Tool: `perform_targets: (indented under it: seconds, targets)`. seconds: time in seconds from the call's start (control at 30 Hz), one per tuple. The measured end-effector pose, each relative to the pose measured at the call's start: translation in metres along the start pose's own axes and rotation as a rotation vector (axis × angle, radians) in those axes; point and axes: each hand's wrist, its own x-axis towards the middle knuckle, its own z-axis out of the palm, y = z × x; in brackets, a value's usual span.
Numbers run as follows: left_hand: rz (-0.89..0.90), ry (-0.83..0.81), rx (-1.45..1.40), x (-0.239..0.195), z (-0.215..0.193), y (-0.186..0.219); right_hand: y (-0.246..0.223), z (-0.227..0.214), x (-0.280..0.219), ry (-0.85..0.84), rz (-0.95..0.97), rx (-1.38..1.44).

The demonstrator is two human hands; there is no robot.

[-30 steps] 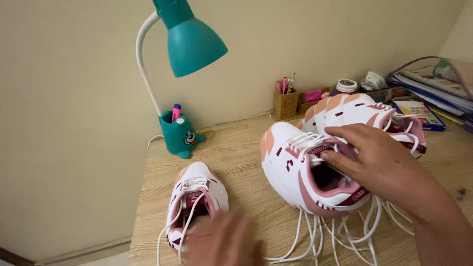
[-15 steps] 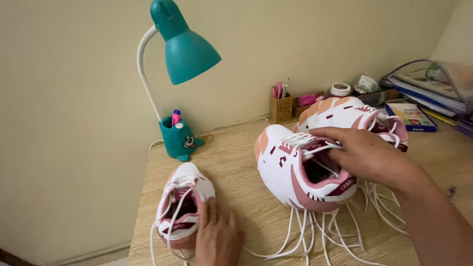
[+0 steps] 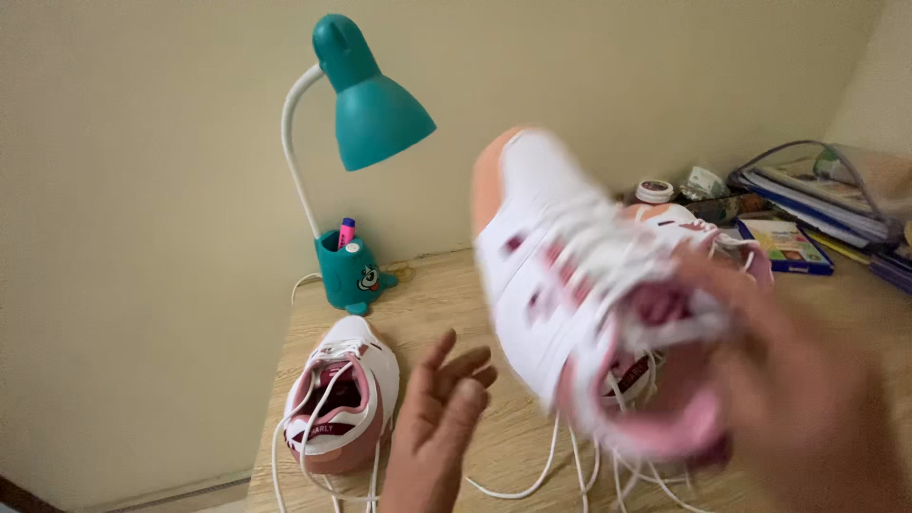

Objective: The person arranges a pair of pink and white sneakers on a wooden desk, moving them into a row.

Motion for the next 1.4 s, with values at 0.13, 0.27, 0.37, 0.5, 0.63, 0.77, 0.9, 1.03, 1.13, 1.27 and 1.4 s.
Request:
perform_targets:
  seconds: [0.13,0.27,0.37,0.5,0.63,0.77,0.9,1.03,1.13,1.27,1.4]
  targets:
    - [0.223,-0.297,-0.598,0.004,0.004,0.015,0.023,0.043,-0.047,-0.139,-0.333,0.071]
    - [-0.106,0.153,-0.545,0.003,-0.016,0.012,0.007,0.09,-0.093,-0.036,-0.608,0.1]
    - [-0.118,0.105,-0.53,0.006,-0.044,-0.011,-0.019,0.106,-0.118,0.106,-0.529,0.119]
    - [-0.152,0.139,-0.476,0.007,-0.064,-0.035,0.024,0.104,-0.096,-0.748,-0.1,0.733]
    - [-0.146,0.061,-0.504,0.015,-0.071,-0.065,-0.002,0.096,-0.051,-0.671,0.193,0.57]
    - [-0.172,0.022,-0.508,0.025,-0.068,-0.07,-0.03,0.112,-0.024,-0.662,0.37,0.785]
    - [-0.127,0.029,-0.562,0.033,-0.073,-0.083,-0.037,0.135,-0.021,-0.686,0.356,0.845]
    - [-0.131,-0.004,-0.569,0.03,-0.076,-0.082,-0.045,0.148,-0.017,-0.665,0.421,0.816]
    - [-0.071,-0.028,-0.618,0.031,-0.081,-0.09,-0.044,0.156,-0.017,-0.71,0.468,0.915]
    - [-0.076,-0.022,-0.604,0.03,-0.08,-0.084,-0.039,0.155,-0.015,-0.755,0.642,1.156]
    - [-0.084,-0.029,-0.599,0.029,-0.079,-0.082,-0.033,0.155,-0.019,-0.761,0.658,1.218]
